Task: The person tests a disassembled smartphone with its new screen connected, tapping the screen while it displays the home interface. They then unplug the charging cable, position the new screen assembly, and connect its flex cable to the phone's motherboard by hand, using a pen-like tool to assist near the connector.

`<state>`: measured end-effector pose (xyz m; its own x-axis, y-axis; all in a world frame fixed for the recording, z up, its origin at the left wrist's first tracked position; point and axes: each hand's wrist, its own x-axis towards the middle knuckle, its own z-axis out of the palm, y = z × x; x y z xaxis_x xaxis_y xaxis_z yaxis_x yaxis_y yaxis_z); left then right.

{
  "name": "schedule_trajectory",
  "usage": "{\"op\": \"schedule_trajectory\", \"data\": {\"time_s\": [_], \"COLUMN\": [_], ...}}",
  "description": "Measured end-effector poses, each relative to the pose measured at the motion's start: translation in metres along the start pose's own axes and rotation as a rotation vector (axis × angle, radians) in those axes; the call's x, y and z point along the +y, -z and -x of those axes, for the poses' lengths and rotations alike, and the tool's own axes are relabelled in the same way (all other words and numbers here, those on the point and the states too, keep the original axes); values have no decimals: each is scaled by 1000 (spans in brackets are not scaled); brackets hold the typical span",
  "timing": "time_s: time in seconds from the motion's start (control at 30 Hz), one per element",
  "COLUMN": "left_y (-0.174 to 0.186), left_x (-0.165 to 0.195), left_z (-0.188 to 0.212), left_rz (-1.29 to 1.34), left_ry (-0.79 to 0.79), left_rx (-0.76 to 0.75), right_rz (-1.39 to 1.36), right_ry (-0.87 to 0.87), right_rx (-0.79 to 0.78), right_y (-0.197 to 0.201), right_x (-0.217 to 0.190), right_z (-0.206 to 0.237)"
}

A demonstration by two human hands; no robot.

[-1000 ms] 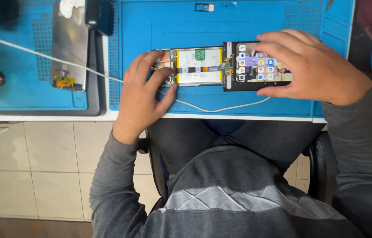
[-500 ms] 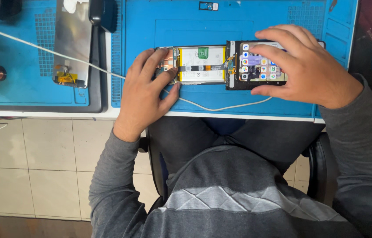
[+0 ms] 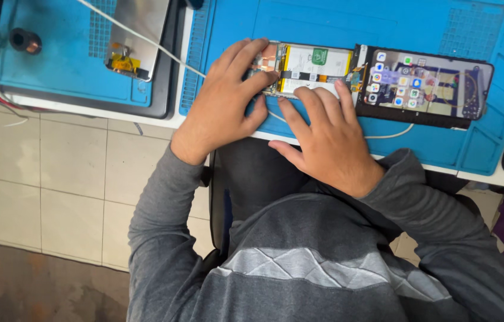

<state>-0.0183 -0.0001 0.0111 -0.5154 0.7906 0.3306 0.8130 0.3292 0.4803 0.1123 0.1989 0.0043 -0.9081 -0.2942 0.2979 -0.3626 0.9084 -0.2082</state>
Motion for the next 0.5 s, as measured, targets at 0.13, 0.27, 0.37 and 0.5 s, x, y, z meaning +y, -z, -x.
{"op": "schedule_trajectory", "data": {"time_s": [0.13,0.27,0.37,0.5], "left_y": [7,9,9,9], "left_x": [0,-1,1,5], "left_z": [-2,-8,-13,-20], "left_rz": [21,-30,-22,-79], "left_ry": [31,3,1,-5], "left_rx": [-72,-84,-101,-106], "right_rz": [54,64,65,74], "right_ry": [-3,-15,-32,-33], "right_rx": [-13,-6,-19,3], "right_y": [-2,-3,-2,-1], "right_x": [-4,-7,-9,-8], "right_z": [-1,0,0,0]}}
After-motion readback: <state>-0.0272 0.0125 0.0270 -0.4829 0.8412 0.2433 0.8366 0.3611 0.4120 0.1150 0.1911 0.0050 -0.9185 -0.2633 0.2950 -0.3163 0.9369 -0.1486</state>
